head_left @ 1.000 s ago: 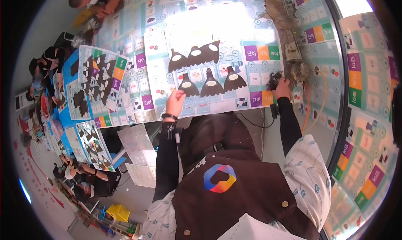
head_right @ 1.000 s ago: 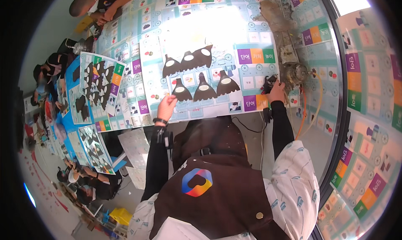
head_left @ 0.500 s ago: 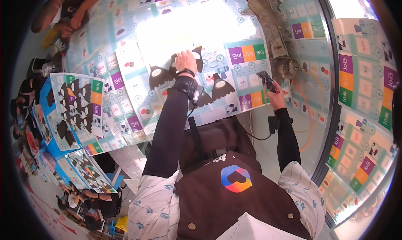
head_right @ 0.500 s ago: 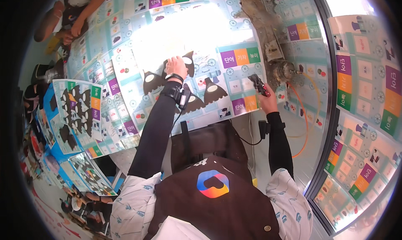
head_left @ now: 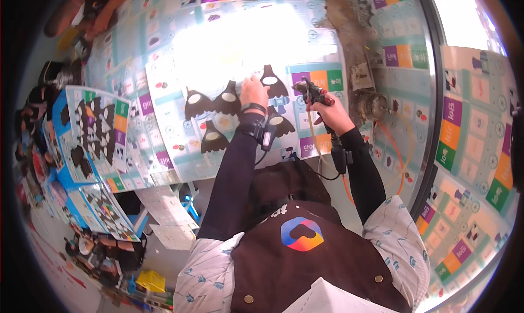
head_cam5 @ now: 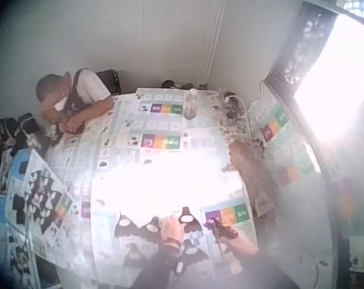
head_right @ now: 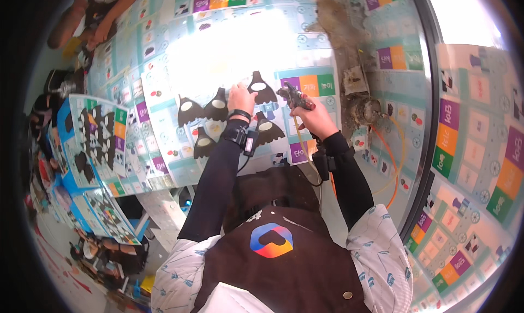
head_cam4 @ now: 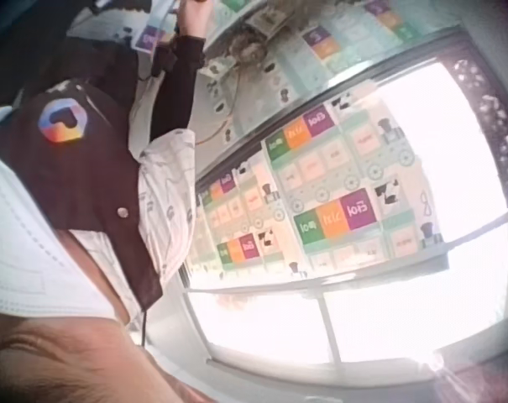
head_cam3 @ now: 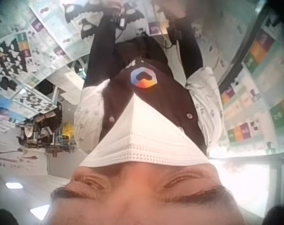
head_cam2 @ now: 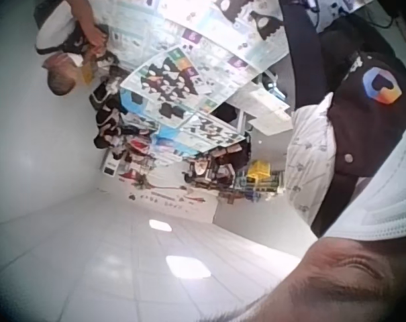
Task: Applying glue to shoe components using a glue gun.
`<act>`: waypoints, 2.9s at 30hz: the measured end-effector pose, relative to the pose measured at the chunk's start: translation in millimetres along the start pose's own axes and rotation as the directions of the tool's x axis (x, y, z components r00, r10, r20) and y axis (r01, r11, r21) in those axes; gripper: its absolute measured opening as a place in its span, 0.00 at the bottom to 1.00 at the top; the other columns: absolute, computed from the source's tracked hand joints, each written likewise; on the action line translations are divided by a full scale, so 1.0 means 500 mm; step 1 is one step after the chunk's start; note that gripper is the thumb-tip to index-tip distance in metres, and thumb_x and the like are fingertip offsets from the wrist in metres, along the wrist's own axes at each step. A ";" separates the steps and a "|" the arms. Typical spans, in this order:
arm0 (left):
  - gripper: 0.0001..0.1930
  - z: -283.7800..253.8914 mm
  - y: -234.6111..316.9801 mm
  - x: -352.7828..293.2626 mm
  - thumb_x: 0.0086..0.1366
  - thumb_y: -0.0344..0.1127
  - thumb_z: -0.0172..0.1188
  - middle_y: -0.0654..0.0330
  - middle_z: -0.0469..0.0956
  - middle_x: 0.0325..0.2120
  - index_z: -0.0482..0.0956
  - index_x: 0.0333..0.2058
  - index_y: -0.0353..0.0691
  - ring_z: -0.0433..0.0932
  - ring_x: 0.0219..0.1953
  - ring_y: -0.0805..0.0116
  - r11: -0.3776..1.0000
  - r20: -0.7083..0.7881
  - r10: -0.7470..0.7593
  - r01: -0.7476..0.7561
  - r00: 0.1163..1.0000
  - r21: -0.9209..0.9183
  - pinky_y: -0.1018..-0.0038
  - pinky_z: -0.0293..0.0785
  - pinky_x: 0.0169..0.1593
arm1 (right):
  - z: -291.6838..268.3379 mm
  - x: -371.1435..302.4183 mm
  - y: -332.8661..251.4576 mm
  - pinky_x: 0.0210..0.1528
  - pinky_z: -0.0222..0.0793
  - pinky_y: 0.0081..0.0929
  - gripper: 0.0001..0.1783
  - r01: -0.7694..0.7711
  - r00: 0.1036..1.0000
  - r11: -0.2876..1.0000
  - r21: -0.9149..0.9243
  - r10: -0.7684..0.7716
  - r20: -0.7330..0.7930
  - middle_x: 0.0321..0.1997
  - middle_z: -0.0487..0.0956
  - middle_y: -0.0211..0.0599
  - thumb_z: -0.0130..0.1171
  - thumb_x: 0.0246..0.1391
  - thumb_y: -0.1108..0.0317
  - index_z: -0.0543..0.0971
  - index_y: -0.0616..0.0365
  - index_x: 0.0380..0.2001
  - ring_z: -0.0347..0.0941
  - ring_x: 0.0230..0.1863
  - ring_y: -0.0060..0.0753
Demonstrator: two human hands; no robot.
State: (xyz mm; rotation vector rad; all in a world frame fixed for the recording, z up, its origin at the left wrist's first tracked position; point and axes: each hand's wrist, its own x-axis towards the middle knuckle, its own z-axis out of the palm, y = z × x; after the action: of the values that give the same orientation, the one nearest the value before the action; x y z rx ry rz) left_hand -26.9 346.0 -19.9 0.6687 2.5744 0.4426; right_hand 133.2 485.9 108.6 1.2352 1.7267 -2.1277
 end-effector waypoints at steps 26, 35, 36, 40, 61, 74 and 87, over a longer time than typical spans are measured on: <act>0.18 0.041 -0.142 -0.050 0.51 0.23 0.61 0.54 0.72 0.43 0.75 0.43 0.40 0.70 0.51 0.54 0.923 -0.047 0.200 -0.204 0.979 -0.325 0.65 0.67 0.55 | 0.121 0.170 0.025 0.26 0.67 0.27 0.08 -0.068 0.996 0.944 -0.323 0.044 -0.083 0.17 0.73 0.33 0.53 0.46 0.71 0.76 0.63 0.30 0.72 0.21 0.26; 0.18 0.038 -0.138 -0.049 0.52 0.23 0.61 0.54 0.71 0.43 0.75 0.43 0.39 0.70 0.51 0.53 0.924 -0.039 0.200 -0.202 0.979 -0.326 0.65 0.67 0.56 | 0.111 0.168 0.048 0.26 0.65 0.30 0.08 -0.073 0.988 0.947 -0.312 0.027 -0.150 0.17 0.73 0.35 0.53 0.45 0.70 0.76 0.62 0.30 0.69 0.19 0.28; 0.18 0.037 -0.137 -0.050 0.52 0.23 0.61 0.54 0.71 0.43 0.75 0.43 0.39 0.70 0.51 0.53 0.922 -0.051 0.204 -0.209 0.978 -0.325 0.65 0.67 0.56 | 0.113 0.171 0.050 0.25 0.65 0.30 0.09 -0.065 0.989 0.955 -0.290 0.022 -0.149 0.17 0.73 0.35 0.53 0.45 0.70 0.76 0.62 0.30 0.69 0.19 0.28; 0.18 0.030 -0.137 -0.051 0.52 0.23 0.60 0.53 0.71 0.44 0.75 0.44 0.39 0.70 0.51 0.53 0.920 -0.045 0.220 -0.223 0.974 -0.321 0.65 0.66 0.56 | 0.120 0.176 0.056 0.26 0.65 0.30 0.08 -0.040 0.980 0.939 -0.342 -0.029 -0.195 0.17 0.73 0.35 0.53 0.45 0.70 0.76 0.62 0.30 0.69 0.19 0.28; 0.18 0.024 -0.138 -0.054 0.53 0.24 0.60 0.54 0.71 0.44 0.75 0.44 0.40 0.70 0.52 0.54 0.922 -0.008 0.214 -0.205 0.977 -0.329 0.65 0.67 0.56 | 0.121 0.151 0.045 0.24 0.65 0.28 0.05 -0.014 0.992 0.954 -0.301 -0.023 -0.121 0.14 0.72 0.35 0.53 0.43 0.70 0.73 0.61 0.21 0.70 0.18 0.28; 0.18 0.010 -0.132 -0.057 0.54 0.24 0.60 0.54 0.71 0.44 0.75 0.45 0.39 0.70 0.51 0.53 0.923 0.024 0.201 -0.182 0.979 -0.341 0.65 0.67 0.56 | 0.091 0.160 0.052 0.23 0.62 0.29 0.04 0.031 0.995 0.926 -0.377 -0.063 -0.074 0.14 0.70 0.34 0.52 0.43 0.72 0.72 0.62 0.22 0.66 0.17 0.28; 0.18 0.030 -0.146 -0.050 0.54 0.24 0.60 0.54 0.70 0.44 0.75 0.45 0.40 0.70 0.50 0.54 0.920 -0.027 0.250 -0.246 0.968 -0.305 0.65 0.67 0.55 | 0.077 0.142 0.029 0.22 0.62 0.26 0.04 -0.032 0.992 0.921 -0.389 -0.020 -0.128 0.16 0.71 0.31 0.52 0.45 0.73 0.74 0.62 0.24 0.66 0.18 0.24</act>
State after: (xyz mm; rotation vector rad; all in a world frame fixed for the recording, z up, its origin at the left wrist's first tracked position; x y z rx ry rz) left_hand -27.7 274.9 -53.8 0.8805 2.3423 0.8965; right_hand 75.6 474.1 51.2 1.2760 2.0659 -1.6130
